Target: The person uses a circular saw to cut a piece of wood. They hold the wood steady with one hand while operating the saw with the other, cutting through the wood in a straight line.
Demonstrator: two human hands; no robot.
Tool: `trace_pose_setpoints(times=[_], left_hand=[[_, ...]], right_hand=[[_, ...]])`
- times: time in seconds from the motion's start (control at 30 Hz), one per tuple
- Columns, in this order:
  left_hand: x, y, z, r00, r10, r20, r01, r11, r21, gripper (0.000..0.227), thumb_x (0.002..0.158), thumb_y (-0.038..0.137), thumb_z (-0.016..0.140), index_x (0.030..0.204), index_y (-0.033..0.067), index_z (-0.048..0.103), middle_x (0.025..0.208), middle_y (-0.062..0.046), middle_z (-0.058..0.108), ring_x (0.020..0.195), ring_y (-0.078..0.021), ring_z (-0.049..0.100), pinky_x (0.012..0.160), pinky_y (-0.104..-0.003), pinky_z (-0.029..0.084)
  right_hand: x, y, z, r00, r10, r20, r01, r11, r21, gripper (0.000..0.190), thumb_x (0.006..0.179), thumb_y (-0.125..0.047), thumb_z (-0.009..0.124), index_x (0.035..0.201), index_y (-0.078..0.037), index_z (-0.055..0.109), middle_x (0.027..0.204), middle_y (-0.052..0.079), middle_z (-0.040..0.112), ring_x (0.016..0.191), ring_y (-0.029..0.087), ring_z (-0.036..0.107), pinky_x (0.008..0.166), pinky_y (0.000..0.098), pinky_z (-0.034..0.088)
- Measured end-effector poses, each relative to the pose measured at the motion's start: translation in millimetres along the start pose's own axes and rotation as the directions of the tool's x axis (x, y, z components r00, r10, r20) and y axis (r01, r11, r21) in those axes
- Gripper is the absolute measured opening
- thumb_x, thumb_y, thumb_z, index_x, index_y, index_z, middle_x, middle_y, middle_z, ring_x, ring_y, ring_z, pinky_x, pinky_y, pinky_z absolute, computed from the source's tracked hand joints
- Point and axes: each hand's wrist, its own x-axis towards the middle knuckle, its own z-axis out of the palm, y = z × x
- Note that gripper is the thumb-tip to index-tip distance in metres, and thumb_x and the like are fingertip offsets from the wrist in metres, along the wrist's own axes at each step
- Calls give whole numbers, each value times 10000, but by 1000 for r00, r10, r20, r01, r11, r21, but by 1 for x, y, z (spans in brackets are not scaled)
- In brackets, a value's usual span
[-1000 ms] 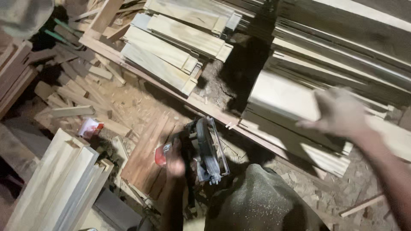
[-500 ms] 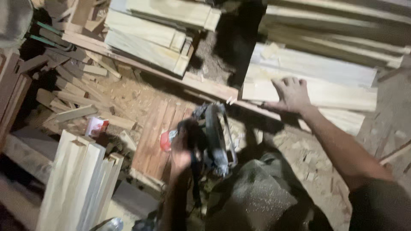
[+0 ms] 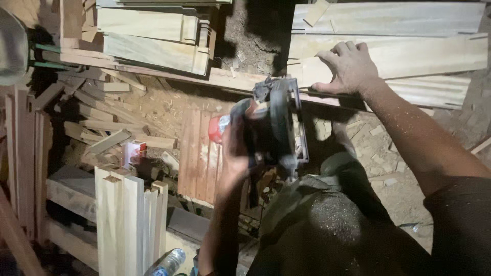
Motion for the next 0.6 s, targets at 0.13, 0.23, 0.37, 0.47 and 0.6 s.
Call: trace_pose_setpoints(times=[0.13, 0.23, 0.37, 0.47, 0.6], left_hand=[[11, -19, 10, 999, -36, -35, 42, 981, 192, 663, 1100, 550, 652, 1396, 0, 427, 1252, -171, 501, 1109, -228, 538, 918, -333, 533], [23, -9, 18, 803, -591, -80, 579, 804, -135, 628, 1152, 586, 472, 1140, -27, 607, 916, -70, 558, 841, -164, 511, 740, -298, 466], [47, 8, 31, 802, -593, -69, 574, 798, -181, 610, 1090, 590, 454, 1184, 23, 657, 858, 16, 568, 755, -105, 489, 647, -281, 384], [55, 11, 41, 744, -665, -60, 629, 728, -273, 597, 1086, 574, 456, 1191, 28, 676, 810, 30, 542, 698, -101, 458, 588, -280, 344], [63, 12, 41, 835, -550, -22, 545, 832, -105, 668, 1147, 606, 429, 1156, -5, 698, 862, 41, 578, 776, -73, 485, 657, -255, 385]], right_hand=[[2, 4, 2, 999, -24, -26, 23, 1000, -17, 1058, 719, -948, 554, 1506, -241, 530, 1287, 208, 592, 1253, 333, 534, 1048, 516, 376], [3, 4, 1, 1000, -23, -8, 23, 999, -43, 1066, 730, -959, 550, 1510, -233, 526, 1282, 211, 594, 1244, 337, 538, 1039, 521, 384], [4, 4, -2, 1000, -24, -5, 24, 1000, -11, 1073, 689, -949, 568, 1504, -252, 517, 1290, 198, 592, 1236, 345, 531, 1027, 527, 383], [-1, 3, -2, 1000, -20, 0, 20, 1000, -6, 1046, 746, -945, 558, 1498, -218, 528, 1292, 200, 600, 1244, 342, 539, 1041, 533, 389], [-1, 2, -7, 1000, -28, -9, 28, 999, 27, 995, 757, -904, 566, 1490, -233, 525, 1288, 196, 596, 1248, 337, 536, 1046, 529, 389]])
